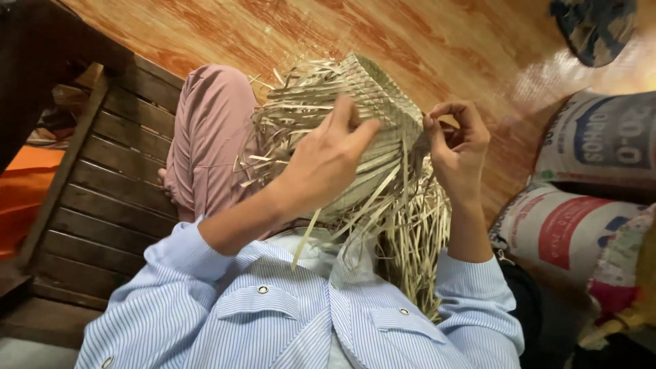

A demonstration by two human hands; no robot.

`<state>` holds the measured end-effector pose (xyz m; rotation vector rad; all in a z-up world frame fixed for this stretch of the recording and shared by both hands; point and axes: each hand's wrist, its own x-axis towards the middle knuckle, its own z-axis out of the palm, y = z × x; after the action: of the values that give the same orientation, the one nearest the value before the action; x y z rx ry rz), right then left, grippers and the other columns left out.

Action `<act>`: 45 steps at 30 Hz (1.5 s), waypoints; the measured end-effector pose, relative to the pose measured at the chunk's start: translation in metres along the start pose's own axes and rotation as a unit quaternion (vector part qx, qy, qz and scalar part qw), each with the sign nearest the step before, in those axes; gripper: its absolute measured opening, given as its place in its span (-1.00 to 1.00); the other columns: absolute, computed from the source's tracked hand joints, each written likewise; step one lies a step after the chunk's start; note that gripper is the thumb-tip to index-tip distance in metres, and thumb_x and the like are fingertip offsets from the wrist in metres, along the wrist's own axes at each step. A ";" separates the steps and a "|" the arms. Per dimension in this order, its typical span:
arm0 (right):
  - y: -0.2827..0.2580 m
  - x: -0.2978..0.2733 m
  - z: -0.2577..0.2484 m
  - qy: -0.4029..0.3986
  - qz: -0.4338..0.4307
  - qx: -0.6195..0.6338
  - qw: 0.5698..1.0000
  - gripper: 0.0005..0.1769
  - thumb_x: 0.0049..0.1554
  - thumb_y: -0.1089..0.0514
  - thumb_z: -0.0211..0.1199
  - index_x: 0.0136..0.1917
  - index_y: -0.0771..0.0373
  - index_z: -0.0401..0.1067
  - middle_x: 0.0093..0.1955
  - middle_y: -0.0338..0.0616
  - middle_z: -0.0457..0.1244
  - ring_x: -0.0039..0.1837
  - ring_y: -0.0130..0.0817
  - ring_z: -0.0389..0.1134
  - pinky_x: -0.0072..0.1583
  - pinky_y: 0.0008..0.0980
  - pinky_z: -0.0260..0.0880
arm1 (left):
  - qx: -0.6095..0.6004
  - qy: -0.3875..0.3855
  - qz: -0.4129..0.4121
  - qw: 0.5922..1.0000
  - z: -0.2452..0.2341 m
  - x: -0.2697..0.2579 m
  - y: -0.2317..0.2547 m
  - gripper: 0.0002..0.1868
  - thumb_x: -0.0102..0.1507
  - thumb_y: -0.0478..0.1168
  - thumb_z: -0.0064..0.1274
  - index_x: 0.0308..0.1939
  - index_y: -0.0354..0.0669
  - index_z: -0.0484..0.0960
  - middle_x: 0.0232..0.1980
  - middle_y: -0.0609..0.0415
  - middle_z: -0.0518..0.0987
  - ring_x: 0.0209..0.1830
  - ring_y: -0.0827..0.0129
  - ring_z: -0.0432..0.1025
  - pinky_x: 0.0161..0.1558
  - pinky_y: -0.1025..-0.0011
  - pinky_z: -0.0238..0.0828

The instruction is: The person is weaving a hat brim from dried straw or palm leaves, using a small tool to pull strands through the weave.

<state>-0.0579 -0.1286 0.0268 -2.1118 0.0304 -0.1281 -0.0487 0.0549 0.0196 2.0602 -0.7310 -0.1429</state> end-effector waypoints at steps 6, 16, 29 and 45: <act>0.010 -0.003 0.011 0.016 -0.075 0.033 0.996 -0.93 0.05 0.48 -0.02 -0.22 0.41 0.20 -0.24 -0.05 0.08 -0.18 -0.40 0.12 -0.17 -0.45 0.27 | 0.231 0.185 0.091 0.951 0.029 -0.015 -0.025 -0.72 0.05 -0.39 -0.20 -0.24 0.06 0.44 -0.46 0.26 0.11 -0.58 0.45 0.19 -0.57 0.59 0.13; 0.006 0.003 0.013 0.010 -0.129 0.024 0.991 -0.84 -0.06 0.62 0.05 -0.29 0.45 0.27 -0.31 0.02 0.10 -0.26 -0.32 0.14 -0.20 -0.38 0.29 | 0.245 0.191 0.111 0.944 0.033 -0.014 -0.020 -0.75 0.02 -0.44 -0.14 -0.29 -0.04 0.47 -0.41 0.12 0.18 -0.50 0.34 0.17 -0.55 0.49 0.03; -0.001 0.001 0.011 0.012 -0.100 0.045 0.994 -0.88 -0.05 0.55 0.14 -0.30 0.44 0.31 -0.30 0.02 0.15 -0.21 -0.35 0.18 -0.16 -0.38 0.32 | 0.261 0.204 0.086 0.939 0.030 -0.014 -0.006 -0.83 0.10 -0.39 -0.16 -0.37 -0.07 0.52 -0.45 0.11 0.20 -0.52 0.37 0.17 -0.52 0.47 0.04; -0.005 0.000 0.013 0.017 -0.059 0.063 0.996 -0.90 -0.04 0.50 0.16 -0.29 0.40 0.34 -0.31 -0.04 0.16 -0.21 -0.45 0.19 -0.20 -0.49 0.32 | 0.109 0.199 0.085 0.970 0.053 -0.014 -0.026 -0.74 0.01 -0.51 -0.15 -0.31 -0.13 0.50 -0.40 0.10 0.20 -0.50 0.27 0.21 -0.54 0.47 0.05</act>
<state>-0.0565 -0.1148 0.0249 -1.9843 -0.0799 -0.2313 -0.0683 0.0339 -0.0341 2.1273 -0.6885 0.4559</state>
